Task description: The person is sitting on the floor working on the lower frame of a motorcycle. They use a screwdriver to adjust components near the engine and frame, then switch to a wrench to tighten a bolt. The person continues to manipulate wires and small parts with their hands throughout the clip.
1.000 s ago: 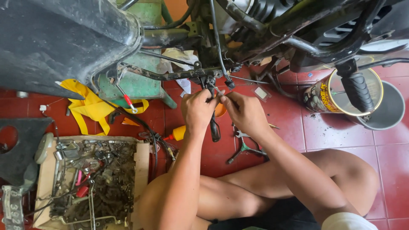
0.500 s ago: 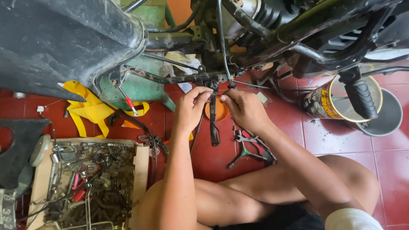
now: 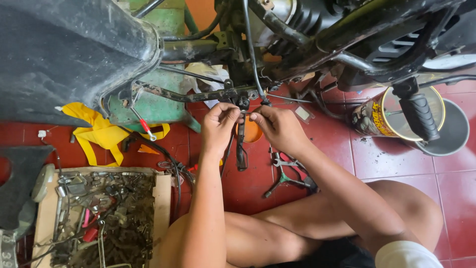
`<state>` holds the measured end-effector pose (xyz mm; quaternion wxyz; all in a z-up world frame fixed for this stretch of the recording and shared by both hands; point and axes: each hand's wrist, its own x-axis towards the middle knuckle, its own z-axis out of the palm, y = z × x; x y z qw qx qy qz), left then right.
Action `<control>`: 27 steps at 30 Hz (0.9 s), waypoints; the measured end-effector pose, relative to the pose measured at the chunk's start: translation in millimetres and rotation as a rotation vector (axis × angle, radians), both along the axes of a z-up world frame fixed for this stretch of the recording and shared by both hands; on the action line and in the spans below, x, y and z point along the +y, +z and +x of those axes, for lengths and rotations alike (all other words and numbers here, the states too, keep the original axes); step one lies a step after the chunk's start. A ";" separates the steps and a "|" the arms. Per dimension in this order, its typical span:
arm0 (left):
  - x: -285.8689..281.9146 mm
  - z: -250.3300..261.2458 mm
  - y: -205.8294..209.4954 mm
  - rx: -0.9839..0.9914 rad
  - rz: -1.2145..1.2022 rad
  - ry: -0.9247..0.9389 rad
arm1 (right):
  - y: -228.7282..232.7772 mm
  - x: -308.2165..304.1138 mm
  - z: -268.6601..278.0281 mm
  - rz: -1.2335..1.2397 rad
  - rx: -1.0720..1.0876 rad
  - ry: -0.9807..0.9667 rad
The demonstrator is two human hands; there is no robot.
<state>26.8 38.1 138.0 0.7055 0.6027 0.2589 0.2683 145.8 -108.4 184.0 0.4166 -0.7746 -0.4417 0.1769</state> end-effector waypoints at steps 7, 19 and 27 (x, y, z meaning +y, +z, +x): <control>-1.4 0.5 -3.7 0.034 0.147 0.156 | 31.7 5.8 2.3 0.033 -0.099 0.043; -5.7 9.6 -27.9 0.053 0.343 0.296 | -26.8 0.0 10.2 0.234 -0.541 -0.086; -6.7 11.9 -31.0 0.021 0.300 0.330 | -31.1 7.9 9.3 0.411 -0.502 -0.197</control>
